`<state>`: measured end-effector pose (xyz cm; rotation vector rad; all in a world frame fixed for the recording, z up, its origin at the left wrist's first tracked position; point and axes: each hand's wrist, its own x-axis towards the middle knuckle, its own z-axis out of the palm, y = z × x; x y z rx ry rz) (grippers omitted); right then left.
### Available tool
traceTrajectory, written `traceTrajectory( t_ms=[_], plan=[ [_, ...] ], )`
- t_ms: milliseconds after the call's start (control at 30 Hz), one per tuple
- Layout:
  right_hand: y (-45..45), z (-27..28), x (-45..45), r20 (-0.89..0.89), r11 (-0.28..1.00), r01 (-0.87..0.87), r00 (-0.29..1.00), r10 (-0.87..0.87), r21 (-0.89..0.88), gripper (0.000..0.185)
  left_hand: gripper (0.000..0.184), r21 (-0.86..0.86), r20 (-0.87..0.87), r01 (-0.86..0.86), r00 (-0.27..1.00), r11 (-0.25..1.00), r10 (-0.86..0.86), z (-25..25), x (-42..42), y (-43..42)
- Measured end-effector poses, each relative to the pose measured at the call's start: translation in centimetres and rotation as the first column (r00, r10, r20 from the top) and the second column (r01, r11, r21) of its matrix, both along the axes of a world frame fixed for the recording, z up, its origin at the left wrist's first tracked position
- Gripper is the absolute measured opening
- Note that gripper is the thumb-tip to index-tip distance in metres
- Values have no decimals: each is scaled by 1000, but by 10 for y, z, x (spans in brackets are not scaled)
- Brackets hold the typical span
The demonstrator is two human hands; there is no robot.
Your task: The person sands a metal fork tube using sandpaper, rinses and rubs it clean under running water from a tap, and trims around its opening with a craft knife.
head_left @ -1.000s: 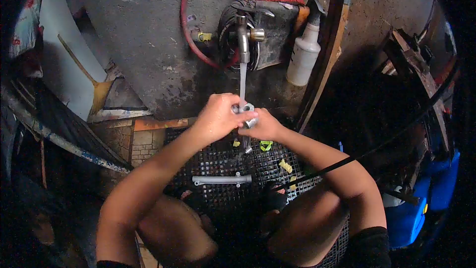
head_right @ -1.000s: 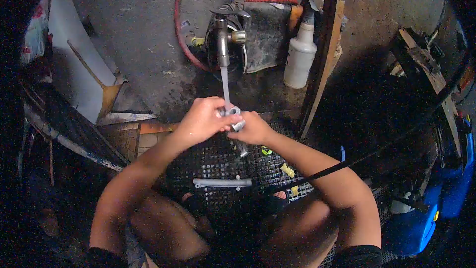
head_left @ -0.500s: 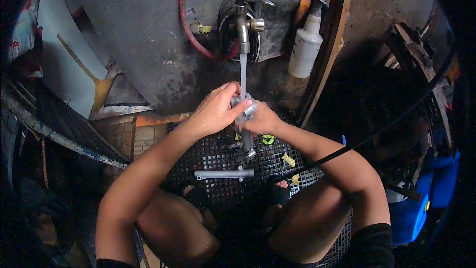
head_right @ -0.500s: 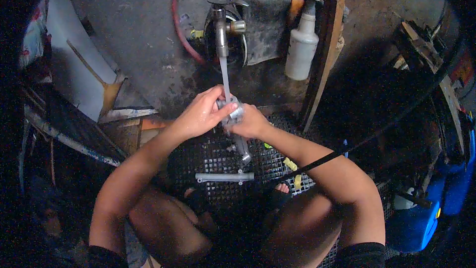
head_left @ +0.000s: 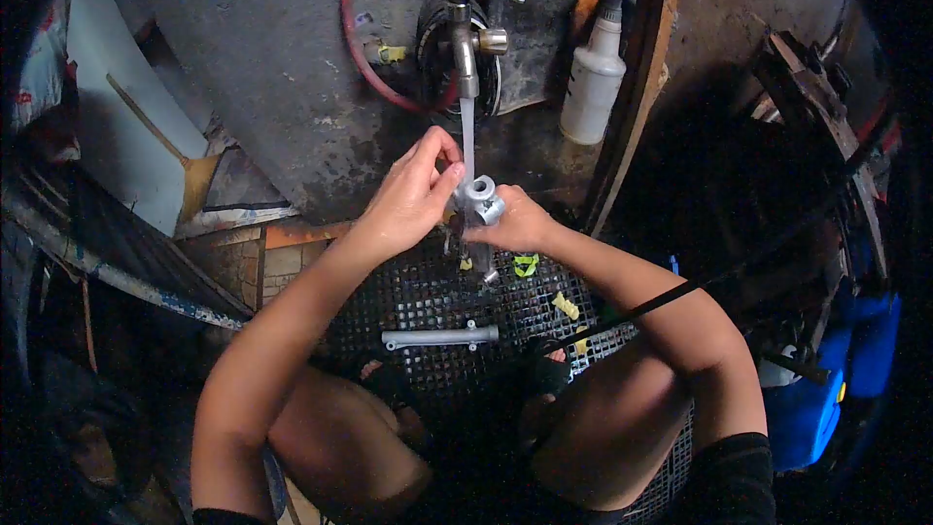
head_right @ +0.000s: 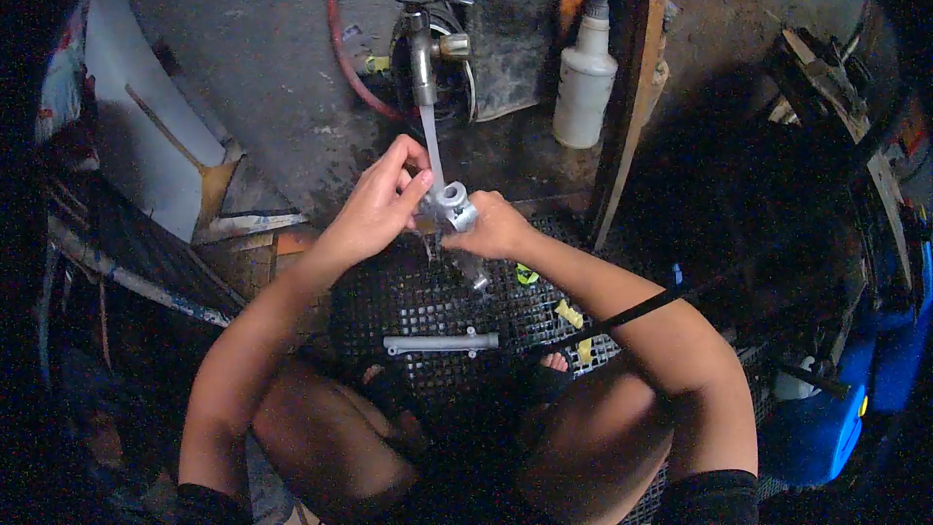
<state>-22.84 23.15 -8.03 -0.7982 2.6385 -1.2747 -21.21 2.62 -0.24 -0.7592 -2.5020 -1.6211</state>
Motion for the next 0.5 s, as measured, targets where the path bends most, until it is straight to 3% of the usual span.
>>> traceTrajectory(
  t_ms=[33, 100, 167, 233, 267, 300, 333, 367, 400, 433, 467, 500],
  plan=[
    [0, -1, 0, -73, 1000, -10, 997, 10, 8, 34, 18, 0, 1, 1, 1000, 1000, -1, -7, -4, 3],
    [2, 2, 2, 0, 997, 7, 1000, -7, 79, 33, 23, -216, -276, -92, 961, 972, 30, -16, -9, 11],
    [3, 4, 2, 67, 988, 20, 997, -30, 154, 33, 29, -193, -243, -92, 969, 977, 43, -17, -8, 17],
    [5, -7, 1, -6, 958, 14, 1000, -13, 287, 33, 31, -517, 6, -63, 997, 854, 77, 1, -8, 17],
    [5, -10, -1, -4, 959, -27, 1000, 29, 283, 35, 29, -539, 67, -90, 986, 837, 150, 11, -5, 15],
    [2, -6, 1, 4, 948, 14, 1000, -17, 318, 35, 23, -312, -147, -188, 978, 931, 149, -23, -21, 2],
    [-3, -4, 3, 0, 933, 49, 999, -53, 357, 35, 18, -427, -374, -343, 909, 837, 183, -11, -21, -6],
    [-8, -2, 5, -5, 916, 85, 996, -90, 391, 36, 18, -399, -305, -414, 902, 818, 307, 3, -28, -11],
    [-11, -3, 5, 18, 927, 64, 997, -76, 369, 38, 20, -161, -517, -449, 797, 879, 313, 15, -36, -14],
    [-14, -4, 3, 37, 937, 47, 997, -64, 345, 39, 24, 6, -571, -473, 722, 881, 391, 41, -32, -9],
    [-15, -4, 2, 44, 932, 46, 997, -67, 359, 41, 25, 150, -520, -441, 726, 885, 451, 69, -21, 4],
    [-18, 6, 6, 67, 925, 47, 995, -78, 376, 42, 26, 189, -613, -425, 653, 885, 444, 86, -25, 9]
  ],
)
